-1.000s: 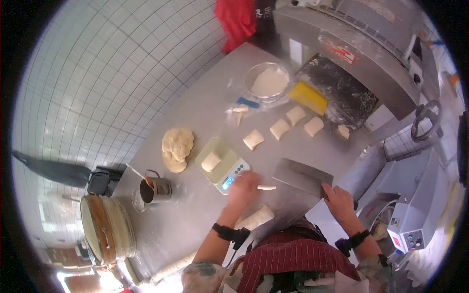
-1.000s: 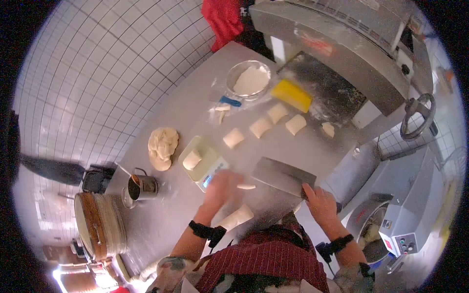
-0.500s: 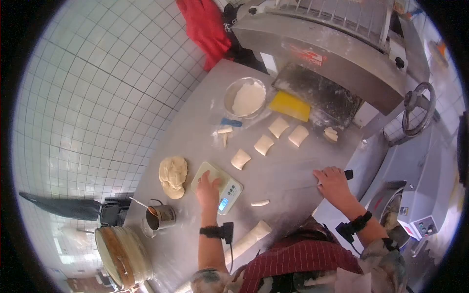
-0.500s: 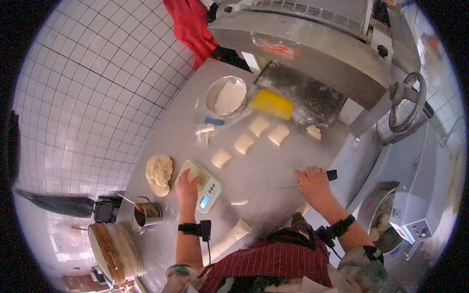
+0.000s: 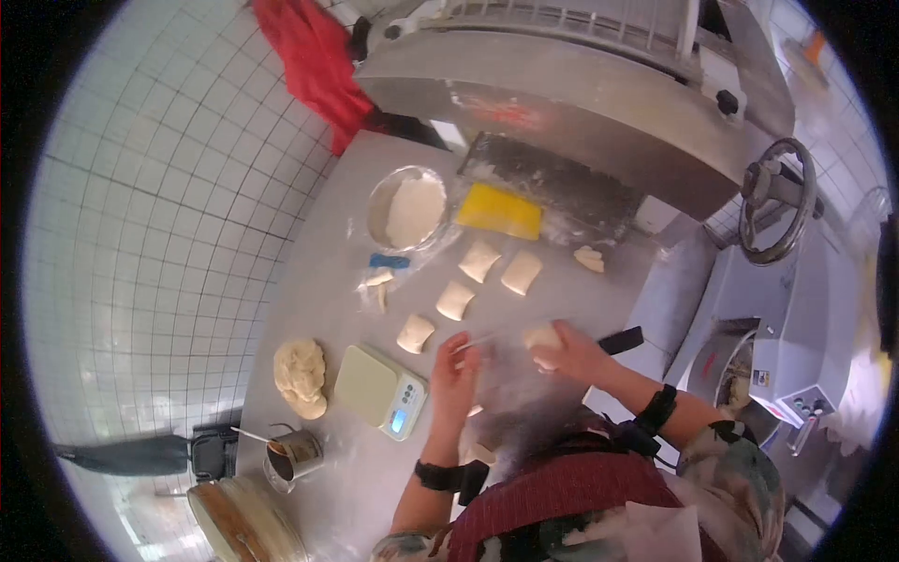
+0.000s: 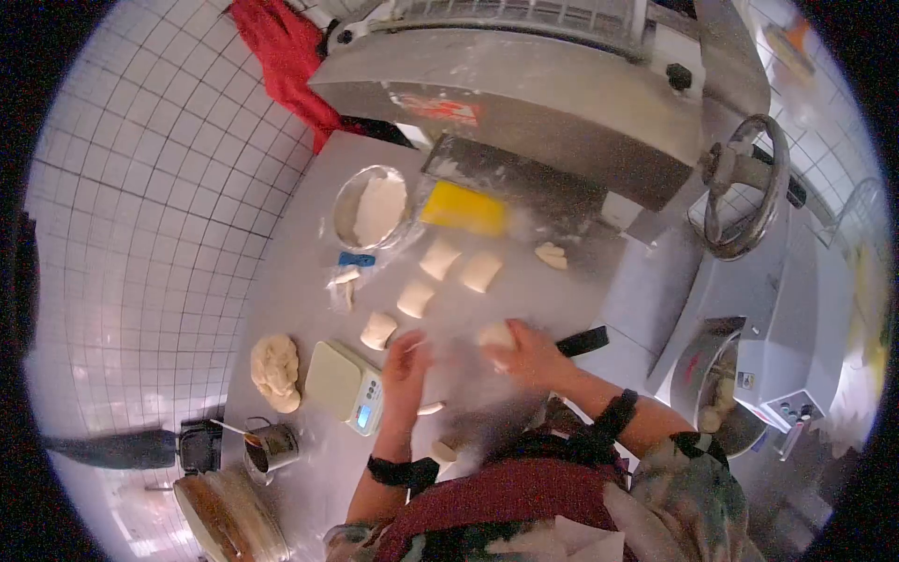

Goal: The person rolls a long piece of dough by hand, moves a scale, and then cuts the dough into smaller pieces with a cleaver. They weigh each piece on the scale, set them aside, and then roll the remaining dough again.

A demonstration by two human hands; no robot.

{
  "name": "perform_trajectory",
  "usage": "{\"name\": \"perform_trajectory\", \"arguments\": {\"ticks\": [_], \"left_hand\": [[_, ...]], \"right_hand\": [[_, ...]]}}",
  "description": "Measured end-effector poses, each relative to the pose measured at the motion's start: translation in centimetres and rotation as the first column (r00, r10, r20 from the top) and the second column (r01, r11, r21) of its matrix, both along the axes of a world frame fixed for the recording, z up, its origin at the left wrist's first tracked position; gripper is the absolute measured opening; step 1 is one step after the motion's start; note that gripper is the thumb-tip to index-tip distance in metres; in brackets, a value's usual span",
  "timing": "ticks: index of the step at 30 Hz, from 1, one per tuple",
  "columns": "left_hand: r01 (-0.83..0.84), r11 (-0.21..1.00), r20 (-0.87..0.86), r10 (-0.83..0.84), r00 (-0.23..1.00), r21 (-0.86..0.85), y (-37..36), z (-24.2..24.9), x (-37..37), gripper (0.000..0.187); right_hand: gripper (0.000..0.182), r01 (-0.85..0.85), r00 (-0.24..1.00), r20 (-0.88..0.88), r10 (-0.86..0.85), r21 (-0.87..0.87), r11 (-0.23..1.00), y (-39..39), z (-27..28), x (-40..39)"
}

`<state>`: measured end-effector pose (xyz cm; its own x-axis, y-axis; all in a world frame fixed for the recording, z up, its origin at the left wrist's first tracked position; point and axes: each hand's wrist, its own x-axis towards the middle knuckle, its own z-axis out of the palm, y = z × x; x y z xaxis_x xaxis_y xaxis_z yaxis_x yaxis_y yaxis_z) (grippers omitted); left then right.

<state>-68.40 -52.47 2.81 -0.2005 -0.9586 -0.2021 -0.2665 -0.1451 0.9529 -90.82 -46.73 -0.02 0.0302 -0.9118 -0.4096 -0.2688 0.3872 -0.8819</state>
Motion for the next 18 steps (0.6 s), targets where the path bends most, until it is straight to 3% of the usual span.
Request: {"name": "perform_trajectory", "arguments": {"ticks": [1,2,3,5,6,8,9,11,12,13,14,15,17,18], "left_hand": [[-0.038,0.998,0.13,0.045,0.99,-0.056,-0.5,-0.1,0.7,0.03],[-0.033,0.998,0.132,0.04,0.99,-0.049,-0.8,0.2,1.4,0.03],[-0.078,0.993,0.218,0.095,0.971,-0.083,-1.0,0.9,1.9,0.029],[-0.12,0.985,0.301,0.151,0.941,-0.121,-1.0,1.1,2.3,0.028],[-0.134,0.984,0.315,0.164,0.935,-0.115,-1.0,0.9,2.5,0.026],[-0.157,0.982,0.337,0.185,0.923,-0.108,-0.7,0.9,2.3,0.025],[-0.141,0.986,0.344,0.163,0.925,-0.087,-0.4,0.9,2.0,0.025],[-0.088,0.986,0.356,0.135,0.925,-0.143,0.2,0.8,1.3,0.022],[-0.099,0.985,0.366,0.146,0.919,-0.145,0.6,0.8,1.2,0.022],[-0.084,0.989,0.373,0.124,0.919,-0.123,1.0,0.9,1.1,0.021],[-0.069,0.992,0.378,0.103,0.92,-0.102,1.4,0.9,1.1,0.02],[-0.028,0.994,0.435,0.071,0.898,-0.103,1.9,0.6,1.5,0.02],[0.032,0.987,0.479,0.049,0.876,-0.159,3.0,-0.2,2.4,0.021],[0.111,0.973,0.524,0.012,0.852,-0.203,3.6,-0.6,3.1,0.021]], "right_hand": [[0.057,0.132,0.969,0.198,-0.147,0.086,0.987,-0.1,-0.3,-1.2],[0.056,0.238,0.878,0.376,-0.297,0.195,0.951,-0.3,-0.6,-2.3],[0.056,0.241,0.875,0.377,-0.302,0.201,0.949,-0.7,-0.6,-3.3],[0.052,0.368,0.923,0.138,-0.359,-0.052,0.928,-1.5,-0.7,-5.1],[0.052,0.368,0.923,0.14,-0.358,-0.049,0.929,-1.7,-1.9,-5.4],[0.048,0.413,0.903,-0.105,-0.416,-0.05,0.909,-2.3,-5.1,-5.5],[0.048,0.403,0.909,-0.097,-0.406,-0.047,0.914,-2.7,-4.4,-4.9],[0.047,0.684,0.718,0.242,-0.653,-0.069,0.726,-3.6,-2.1,-3.1],[0.047,0.676,0.723,0.249,-0.644,-0.062,0.735,-3.8,-2.4,-2.9],[0.046,0.604,0.773,0.013,-0.634,-0.321,0.73,-4.0,-2.8,-3.0],[0.044,0.447,0.739,-0.224,-0.636,-0.543,0.711,-4.1,-3.1,-3.1],[0.044,0.44,0.749,-0.218,-0.626,-0.543,0.715,-3.9,-2.9,-3.2],[0.042,0.115,0.666,-0.626,-0.405,-0.45,0.886,-3.6,-1.8,-3.8],[0.042,0.1,0.676,-0.621,-0.397,-0.456,0.884,-3.5,-1.6,-4.0]]}}
